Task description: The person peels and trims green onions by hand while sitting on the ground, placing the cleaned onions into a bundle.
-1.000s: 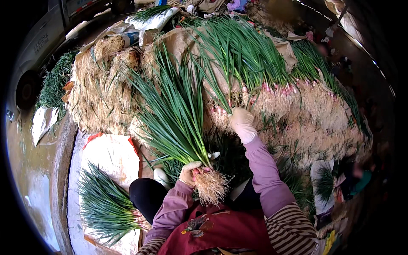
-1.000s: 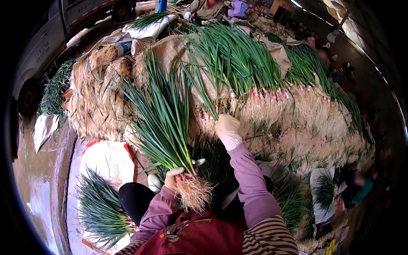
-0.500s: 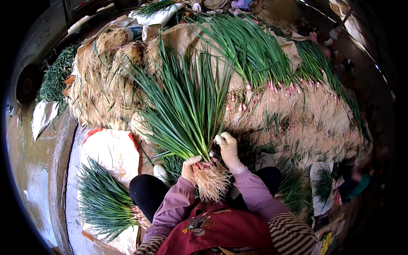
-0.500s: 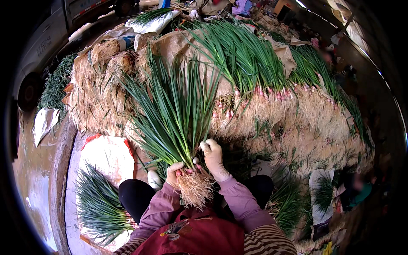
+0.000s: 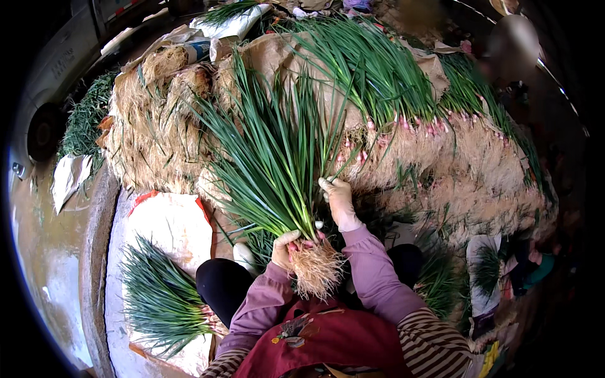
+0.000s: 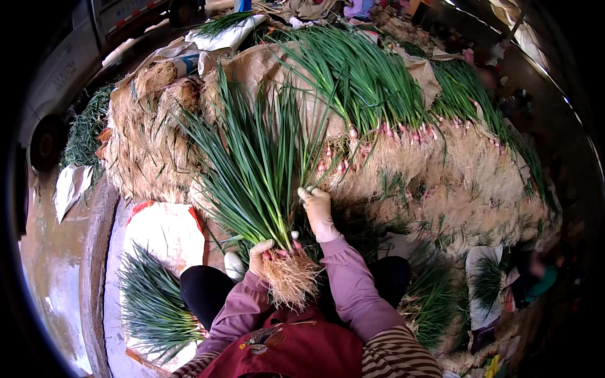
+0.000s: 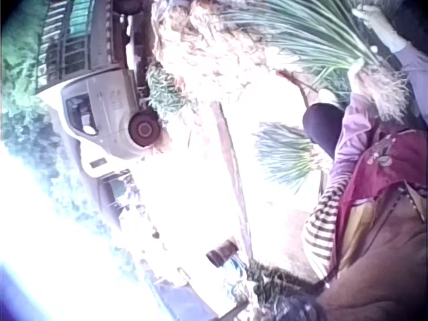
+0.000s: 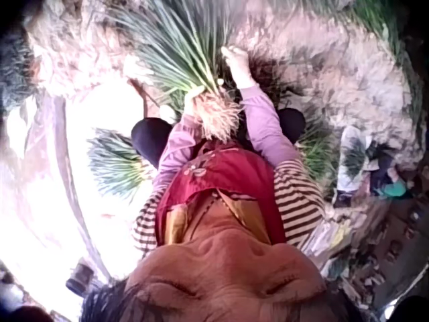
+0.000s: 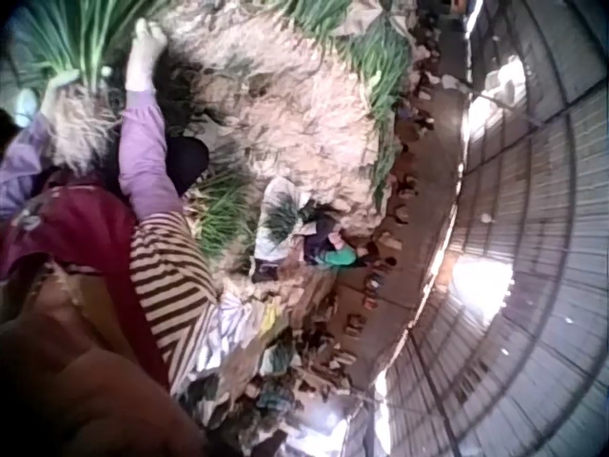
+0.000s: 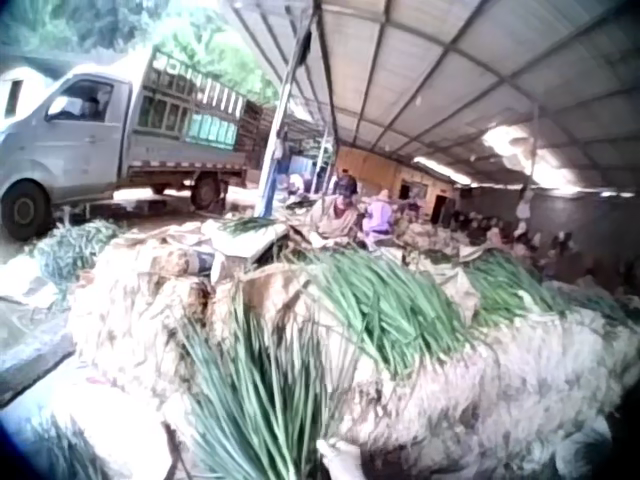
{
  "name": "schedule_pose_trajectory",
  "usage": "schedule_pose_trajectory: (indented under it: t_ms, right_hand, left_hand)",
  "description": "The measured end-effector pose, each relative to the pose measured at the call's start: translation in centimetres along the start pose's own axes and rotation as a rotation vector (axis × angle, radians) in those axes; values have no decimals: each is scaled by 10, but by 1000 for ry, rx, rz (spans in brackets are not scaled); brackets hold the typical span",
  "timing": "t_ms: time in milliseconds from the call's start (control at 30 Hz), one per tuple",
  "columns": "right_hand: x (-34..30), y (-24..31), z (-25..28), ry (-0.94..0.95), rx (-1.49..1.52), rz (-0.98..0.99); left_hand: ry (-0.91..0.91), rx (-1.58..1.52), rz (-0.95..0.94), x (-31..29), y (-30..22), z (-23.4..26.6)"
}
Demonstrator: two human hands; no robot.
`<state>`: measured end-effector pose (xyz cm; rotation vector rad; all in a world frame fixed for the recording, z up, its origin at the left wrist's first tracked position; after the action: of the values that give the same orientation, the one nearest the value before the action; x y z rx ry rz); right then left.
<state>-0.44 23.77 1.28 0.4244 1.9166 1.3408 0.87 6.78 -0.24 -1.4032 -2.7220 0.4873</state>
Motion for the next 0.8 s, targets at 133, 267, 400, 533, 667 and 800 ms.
schedule_pose_trajectory:
  t_ms: [133, 267, 400, 533, 667, 800]
  right_hand:
    - [-8, 16, 45, -189, -512, 190]
    - [-57, 38, 21, -39, -873, 417]
    - [-89, 39, -29, -47, -1221, 777]
    - [-85, 27, -21, 40, -1009, 616]
    - [-58, -28, 20, 15, -128, -39]
    - [-28, -36, 65, -177, -837, 59]
  left_hand:
    - [152, -21, -99, 1, -7, -7]
    - [93, -55, -8, -4, -2, -15]
    - [16, -74, 84, -3, 9, 17]
    - [12, -69, 59, -7, 4, 10]
    - [47, -158, 19, -6, 9, -2]
    - [80, -169, 3, -5, 6, -11]
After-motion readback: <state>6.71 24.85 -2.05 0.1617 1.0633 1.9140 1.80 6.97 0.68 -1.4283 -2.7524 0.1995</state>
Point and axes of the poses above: each hand's wrist, its own x-axis towards the middle knuckle, its own z-axis out of the back of the hand, y = z × x, the point moved 7 cm from there along x, towards the middle knuckle, and after that the axes turned 14 degrees about -z, right-handed, at the moved point
